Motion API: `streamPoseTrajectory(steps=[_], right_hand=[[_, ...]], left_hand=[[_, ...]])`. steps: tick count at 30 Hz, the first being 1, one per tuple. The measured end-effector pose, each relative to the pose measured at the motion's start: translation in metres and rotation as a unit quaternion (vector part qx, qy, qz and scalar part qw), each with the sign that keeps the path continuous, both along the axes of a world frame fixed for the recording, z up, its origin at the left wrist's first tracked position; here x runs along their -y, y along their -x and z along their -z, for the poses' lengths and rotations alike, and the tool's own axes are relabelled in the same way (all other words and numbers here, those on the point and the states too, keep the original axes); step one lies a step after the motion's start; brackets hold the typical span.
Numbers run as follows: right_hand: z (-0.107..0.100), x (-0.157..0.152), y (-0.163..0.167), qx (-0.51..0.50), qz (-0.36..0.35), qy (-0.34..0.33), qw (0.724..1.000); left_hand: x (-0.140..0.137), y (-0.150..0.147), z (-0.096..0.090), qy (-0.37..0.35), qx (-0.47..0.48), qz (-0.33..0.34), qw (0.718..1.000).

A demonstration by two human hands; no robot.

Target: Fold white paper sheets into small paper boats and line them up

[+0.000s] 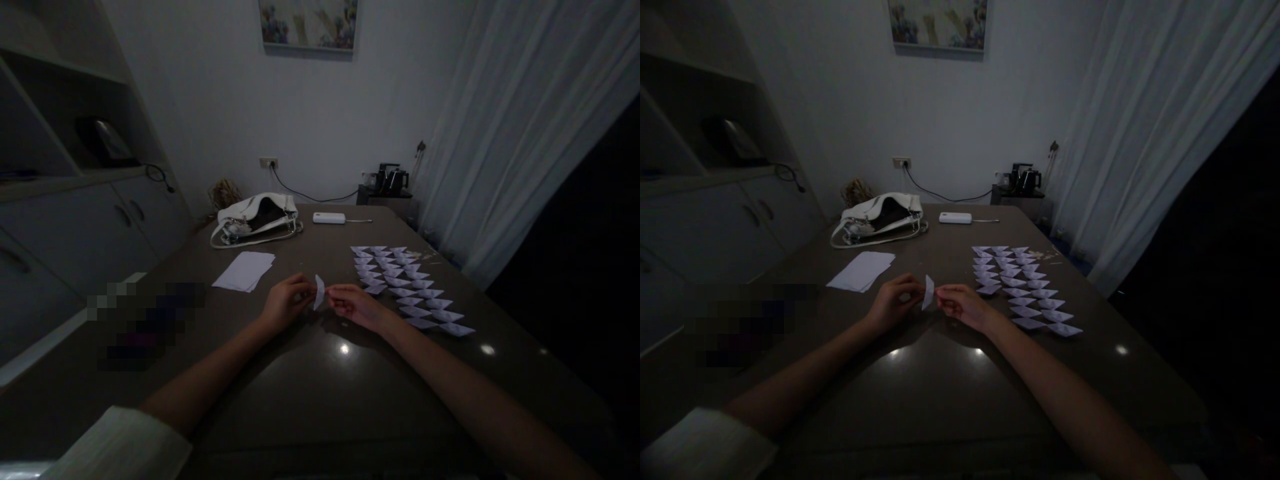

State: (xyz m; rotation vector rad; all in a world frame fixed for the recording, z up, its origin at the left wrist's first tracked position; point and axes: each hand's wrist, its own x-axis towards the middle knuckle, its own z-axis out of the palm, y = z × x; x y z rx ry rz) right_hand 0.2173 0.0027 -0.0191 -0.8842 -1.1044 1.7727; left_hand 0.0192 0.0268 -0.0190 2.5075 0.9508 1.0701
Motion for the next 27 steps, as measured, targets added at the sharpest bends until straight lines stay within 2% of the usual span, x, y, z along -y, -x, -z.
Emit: streamPoseTrajectory(steps=[5,12,16,22,27], right_hand=[[0.002,0.002,0.003,0.034,-0.007,-0.042,0.999],[0.006,0.001,0.008,0.120,0.026,-0.096,0.988],[0.004,0.002,0.008,0.094,0.044,-0.076,0.992],[0.007,-0.001,0.006,0.038,0.033,-0.045,0.998],[0.007,-0.001,0.004,0.027,0.019,-0.049,0.998]], left_hand=[[0.003,-0.002,-0.003,-0.015,-0.030,0.010,0.999],[0.011,-0.005,-0.012,-0.045,-0.034,0.050,0.997],[0.012,-0.006,-0.013,-0.032,-0.020,0.034,0.999],[0.010,-0.007,-0.009,-0.017,-0.003,0.000,1.000],[0.009,-0.007,-0.006,0.062,-0.025,-0.004,0.998]])
